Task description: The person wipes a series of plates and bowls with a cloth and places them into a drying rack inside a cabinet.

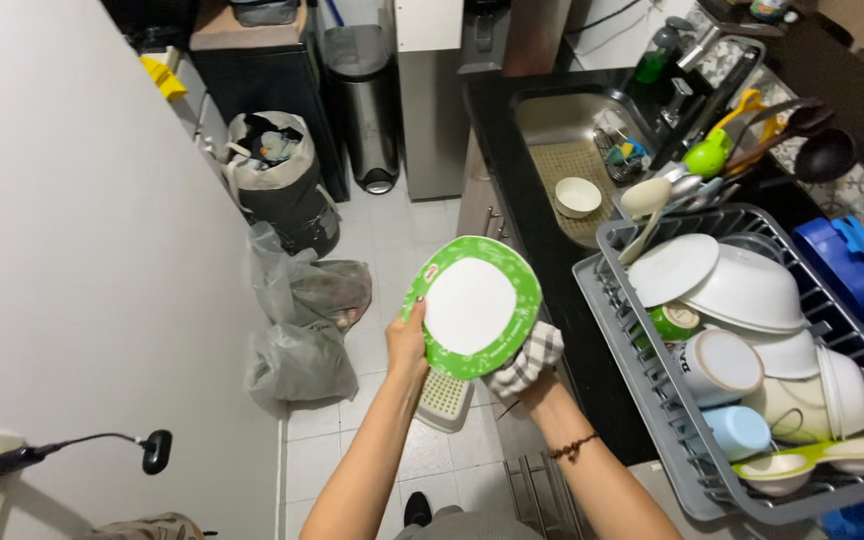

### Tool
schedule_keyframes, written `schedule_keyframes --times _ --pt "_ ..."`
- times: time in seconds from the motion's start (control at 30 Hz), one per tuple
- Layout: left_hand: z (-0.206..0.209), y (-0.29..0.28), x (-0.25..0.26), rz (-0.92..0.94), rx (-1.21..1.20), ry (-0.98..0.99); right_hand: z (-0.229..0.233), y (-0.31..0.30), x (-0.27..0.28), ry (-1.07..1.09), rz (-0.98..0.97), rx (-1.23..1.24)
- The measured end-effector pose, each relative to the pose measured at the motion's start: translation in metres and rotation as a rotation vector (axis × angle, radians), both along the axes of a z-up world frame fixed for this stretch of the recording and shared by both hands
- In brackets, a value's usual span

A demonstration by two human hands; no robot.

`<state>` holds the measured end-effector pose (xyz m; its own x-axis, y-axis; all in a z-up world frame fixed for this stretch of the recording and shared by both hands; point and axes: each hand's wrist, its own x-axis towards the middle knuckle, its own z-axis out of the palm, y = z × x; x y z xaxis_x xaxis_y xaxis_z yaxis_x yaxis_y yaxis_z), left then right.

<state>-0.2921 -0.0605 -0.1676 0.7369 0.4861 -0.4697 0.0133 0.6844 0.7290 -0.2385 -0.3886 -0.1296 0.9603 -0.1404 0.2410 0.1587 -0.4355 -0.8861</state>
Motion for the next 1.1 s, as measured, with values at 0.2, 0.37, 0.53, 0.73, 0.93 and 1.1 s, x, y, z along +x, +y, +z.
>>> schedule_keyframes --times 0.2,0.37,0.53,0.73,0.93,1.1 --pt "-0.007 0.012 0.000 0.008 -0.071 0.033 -0.009 -0.038 0.028 0.081 -0.124 -0.001" --pt "0.043 0.004 -0.010 0.035 -0.105 0.035 -0.036 -0.092 0.069 0.138 -0.224 0.010" --pt "0.071 -0.002 -0.012 0.000 -0.090 0.036 0.027 -0.081 0.084 -0.288 -0.375 -0.596" --pt "0.112 0.000 -0.017 -0.028 -0.080 0.033 0.023 -0.046 0.073 0.144 -0.014 -1.168" --pt "0.137 0.008 -0.013 -0.139 -0.034 0.017 0.046 0.023 0.029 -0.401 -0.207 -1.022" --pt "0.131 -0.008 0.023 -0.164 -0.132 -0.005 0.024 0.104 0.002 0.151 0.261 0.681"
